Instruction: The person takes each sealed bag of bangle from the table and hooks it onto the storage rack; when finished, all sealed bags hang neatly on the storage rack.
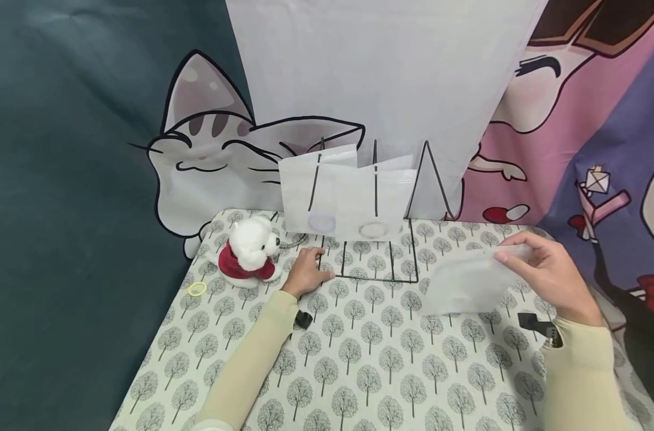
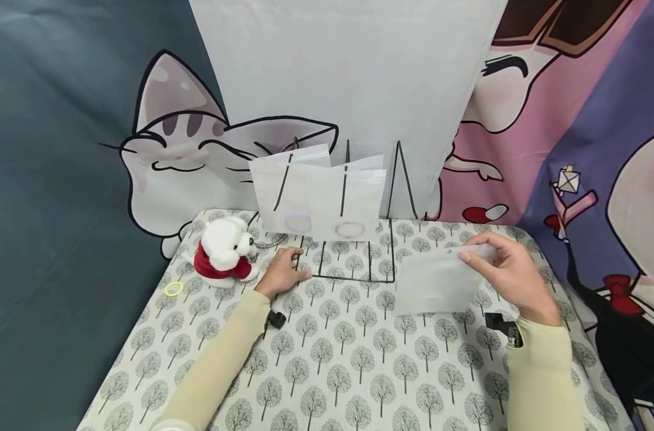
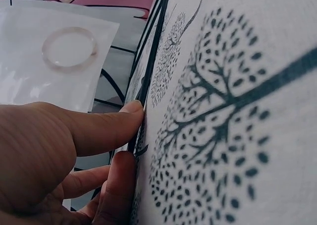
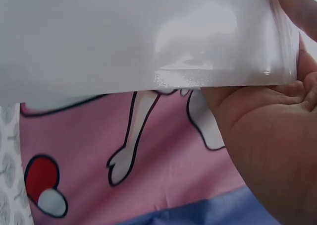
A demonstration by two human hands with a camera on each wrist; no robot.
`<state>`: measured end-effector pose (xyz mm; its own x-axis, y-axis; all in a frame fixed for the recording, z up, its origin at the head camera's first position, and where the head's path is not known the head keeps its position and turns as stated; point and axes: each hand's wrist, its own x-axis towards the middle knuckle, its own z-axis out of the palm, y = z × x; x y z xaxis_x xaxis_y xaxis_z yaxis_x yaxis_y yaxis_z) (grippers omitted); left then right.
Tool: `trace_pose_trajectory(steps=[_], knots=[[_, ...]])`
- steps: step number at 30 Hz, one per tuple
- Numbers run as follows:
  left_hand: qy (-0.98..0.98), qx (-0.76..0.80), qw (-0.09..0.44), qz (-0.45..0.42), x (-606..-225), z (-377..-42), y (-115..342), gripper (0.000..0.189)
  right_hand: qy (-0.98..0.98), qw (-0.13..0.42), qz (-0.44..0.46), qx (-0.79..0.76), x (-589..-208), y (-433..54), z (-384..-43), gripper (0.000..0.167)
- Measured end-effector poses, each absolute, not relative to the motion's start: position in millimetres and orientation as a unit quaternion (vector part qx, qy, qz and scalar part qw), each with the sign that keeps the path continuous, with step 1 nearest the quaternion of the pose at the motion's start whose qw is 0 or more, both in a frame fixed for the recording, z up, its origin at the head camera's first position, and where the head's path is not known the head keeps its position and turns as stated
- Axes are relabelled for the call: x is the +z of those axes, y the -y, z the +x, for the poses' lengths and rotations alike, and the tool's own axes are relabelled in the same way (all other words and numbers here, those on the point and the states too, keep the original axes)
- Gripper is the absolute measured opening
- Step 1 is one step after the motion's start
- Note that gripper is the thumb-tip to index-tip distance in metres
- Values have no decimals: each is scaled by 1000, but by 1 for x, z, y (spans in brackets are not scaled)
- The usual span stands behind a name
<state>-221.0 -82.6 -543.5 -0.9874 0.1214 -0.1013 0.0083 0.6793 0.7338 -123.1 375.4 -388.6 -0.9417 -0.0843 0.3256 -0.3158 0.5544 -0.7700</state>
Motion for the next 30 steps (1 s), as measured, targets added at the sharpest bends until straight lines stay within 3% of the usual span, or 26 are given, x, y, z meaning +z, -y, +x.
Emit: trace_pose_trajectory(steps=[16, 30], knots=[[-913, 400, 68, 38, -544, -222, 83, 75, 823, 189, 138, 517, -362, -323, -147, 13], [-915, 395, 72, 37, -545, -224, 84, 77, 797, 208, 111, 556, -369, -306, -174, 16]])
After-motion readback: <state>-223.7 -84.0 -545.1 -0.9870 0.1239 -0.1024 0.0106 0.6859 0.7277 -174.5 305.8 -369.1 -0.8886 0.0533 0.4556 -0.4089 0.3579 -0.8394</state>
